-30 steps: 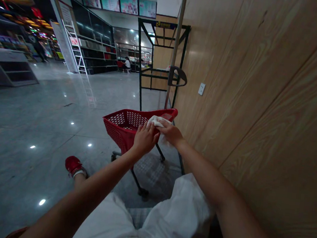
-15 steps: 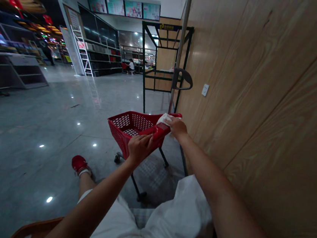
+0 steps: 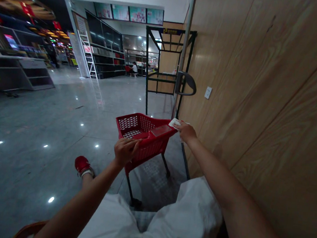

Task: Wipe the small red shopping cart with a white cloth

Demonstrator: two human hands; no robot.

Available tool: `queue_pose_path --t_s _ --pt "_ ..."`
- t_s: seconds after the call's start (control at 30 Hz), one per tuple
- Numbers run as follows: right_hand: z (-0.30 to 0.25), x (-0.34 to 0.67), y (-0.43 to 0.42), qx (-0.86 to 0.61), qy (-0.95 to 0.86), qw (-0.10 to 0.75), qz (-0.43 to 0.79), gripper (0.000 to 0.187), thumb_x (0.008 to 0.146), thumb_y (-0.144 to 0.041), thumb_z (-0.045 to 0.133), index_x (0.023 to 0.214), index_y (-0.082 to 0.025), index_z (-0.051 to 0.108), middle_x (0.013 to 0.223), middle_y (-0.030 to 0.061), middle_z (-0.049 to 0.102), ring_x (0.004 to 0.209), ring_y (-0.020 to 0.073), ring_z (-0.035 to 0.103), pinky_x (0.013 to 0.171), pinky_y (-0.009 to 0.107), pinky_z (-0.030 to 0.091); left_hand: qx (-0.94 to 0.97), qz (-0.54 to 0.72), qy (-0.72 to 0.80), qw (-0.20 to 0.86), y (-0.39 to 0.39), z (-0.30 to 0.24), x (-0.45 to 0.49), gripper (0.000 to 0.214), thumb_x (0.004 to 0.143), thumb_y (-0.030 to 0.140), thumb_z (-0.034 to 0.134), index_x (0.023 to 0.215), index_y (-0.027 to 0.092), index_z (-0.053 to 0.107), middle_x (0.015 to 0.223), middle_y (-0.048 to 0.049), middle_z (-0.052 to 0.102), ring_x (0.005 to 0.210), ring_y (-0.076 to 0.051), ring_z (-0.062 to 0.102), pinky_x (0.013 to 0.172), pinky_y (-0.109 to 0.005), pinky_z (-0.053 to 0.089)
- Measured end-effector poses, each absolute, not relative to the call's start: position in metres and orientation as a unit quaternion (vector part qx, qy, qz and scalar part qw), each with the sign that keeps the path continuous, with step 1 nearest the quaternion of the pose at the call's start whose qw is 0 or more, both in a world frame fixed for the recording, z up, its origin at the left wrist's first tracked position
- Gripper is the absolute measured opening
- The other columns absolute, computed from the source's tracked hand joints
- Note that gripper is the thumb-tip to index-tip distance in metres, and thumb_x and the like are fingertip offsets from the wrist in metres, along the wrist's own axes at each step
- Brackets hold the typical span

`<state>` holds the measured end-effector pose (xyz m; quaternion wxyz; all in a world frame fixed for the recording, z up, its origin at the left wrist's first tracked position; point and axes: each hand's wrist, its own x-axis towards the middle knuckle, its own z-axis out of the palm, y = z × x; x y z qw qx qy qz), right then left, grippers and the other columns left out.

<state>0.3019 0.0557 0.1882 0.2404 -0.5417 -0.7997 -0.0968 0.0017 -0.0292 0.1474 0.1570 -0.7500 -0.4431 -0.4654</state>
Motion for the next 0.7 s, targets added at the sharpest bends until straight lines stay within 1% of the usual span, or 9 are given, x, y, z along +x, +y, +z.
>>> queue_pose_path --t_s 0.17,0.27,0.3,0.37,0.4,0.47,0.57,0.63,0.7 --pt "0.186 0.284 0.036 -0.523 -0.81 0.234 -0.122 0.057 0.076 0.003 0.053 0.121 -0.028 0.067 0.137 0.0037 0.058 0.124 0.0212 0.056 0.103 0.035 0.046 -0.756 -0.46 -0.452 0.109 -0.023 0.165 -0.036 0.032 0.09 0.034 0.05 0.078 0.024 0.077 0.077 -0.0031 0.076 0.07 -0.015 0.068 0.072 -0.03 0.054" --pt "0.192 0.257 0.019 -0.513 -0.818 0.225 -0.128 0.053 0.08 0.001 0.052 0.121 -0.027 0.067 0.135 0.0053 0.06 0.123 0.0214 0.057 0.102 0.035 0.047 -0.714 -0.44 -0.529 0.13 -0.022 0.19 -0.035 0.034 0.09 0.034 0.049 0.073 0.023 0.077 0.092 -0.0037 0.076 0.08 -0.019 0.069 0.077 -0.033 0.055" --pt "0.195 0.249 0.015 -0.508 -0.821 0.225 -0.13 0.051 0.081 0.001 0.051 0.121 -0.027 0.068 0.133 0.0053 0.062 0.121 0.0211 0.058 0.101 0.034 0.047 -0.701 -0.431 -0.549 0.144 -0.021 0.198 -0.028 0.032 0.089 0.034 0.051 0.076 0.023 0.077 0.1 -0.0044 0.075 0.085 -0.021 0.069 0.08 -0.035 0.054" --pt "0.198 0.235 0.007 -0.491 -0.83 0.229 -0.13 0.049 0.084 -0.001 0.051 0.12 -0.029 0.068 0.13 0.004 0.064 0.118 0.0205 0.06 0.1 0.034 0.046 -0.701 -0.414 -0.559 0.153 -0.02 0.214 -0.005 0.025 0.087 0.032 0.055 0.091 0.022 0.077 0.113 -0.0062 0.072 0.095 -0.023 0.067 0.087 -0.038 0.052" --pt "0.199 0.231 0.005 -0.48 -0.837 0.229 -0.125 0.047 0.085 -0.003 0.051 0.12 -0.03 0.068 0.129 0.0031 0.065 0.116 0.0204 0.061 0.1 0.033 0.047 -0.719 -0.402 -0.549 0.143 -0.019 0.219 0.008 0.025 0.088 0.031 0.055 0.098 0.022 0.075 0.118 -0.0065 0.07 0.1 -0.023 0.066 0.089 -0.038 0.051" --pt "0.2 0.227 0.002 -0.459 -0.852 0.227 -0.108 0.044 0.085 -0.008 0.054 0.118 -0.032 0.069 0.129 0.001 0.065 0.111 0.0203 0.064 0.096 0.031 0.049 -0.746 -0.371 -0.539 0.121 -0.016 0.224 0.033 0.027 0.089 0.031 0.053 0.106 0.021 0.073 0.12 -0.0073 0.069 0.105 -0.023 0.065 0.092 -0.036 0.049" --pt "0.199 0.233 0.005 -0.456 -0.857 0.227 -0.076 0.043 0.083 -0.008 0.056 0.115 -0.032 0.071 0.127 0.0 0.066 0.105 0.0197 0.067 0.089 0.028 0.051 -0.763 -0.33 -0.547 0.103 -0.013 0.215 0.055 0.03 0.091 0.03 0.051 0.112 0.018 0.068 0.124 -0.0097 0.067 0.112 -0.023 0.062 0.097 -0.038 0.046" --pt "0.196 0.242 0.01 -0.475 -0.844 0.242 -0.059 0.046 0.079 -0.003 0.054 0.111 -0.029 0.073 0.124 0.0016 0.068 0.105 0.0199 0.067 0.089 0.028 0.052 -0.762 -0.318 -0.553 0.108 -0.013 0.203 0.059 0.03 0.091 0.03 0.051 0.114 0.018 0.066 0.126 -0.0109 0.065 0.115 -0.025 0.059 0.1 -0.042 0.042" --pt "0.19 0.248 0.014 -0.492 -0.827 0.269 -0.046 0.049 0.076 0.001 0.052 0.109 -0.027 0.074 0.122 0.0031 0.069 0.108 0.0199 0.066 0.091 0.028 0.052 -0.76 -0.316 -0.551 0.136 -0.014 0.191 0.058 0.029 0.093 0.031 0.049 0.11 0.018 0.067 0.125 -0.0107 0.066 0.116 -0.027 0.058 0.102 -0.047 0.039"
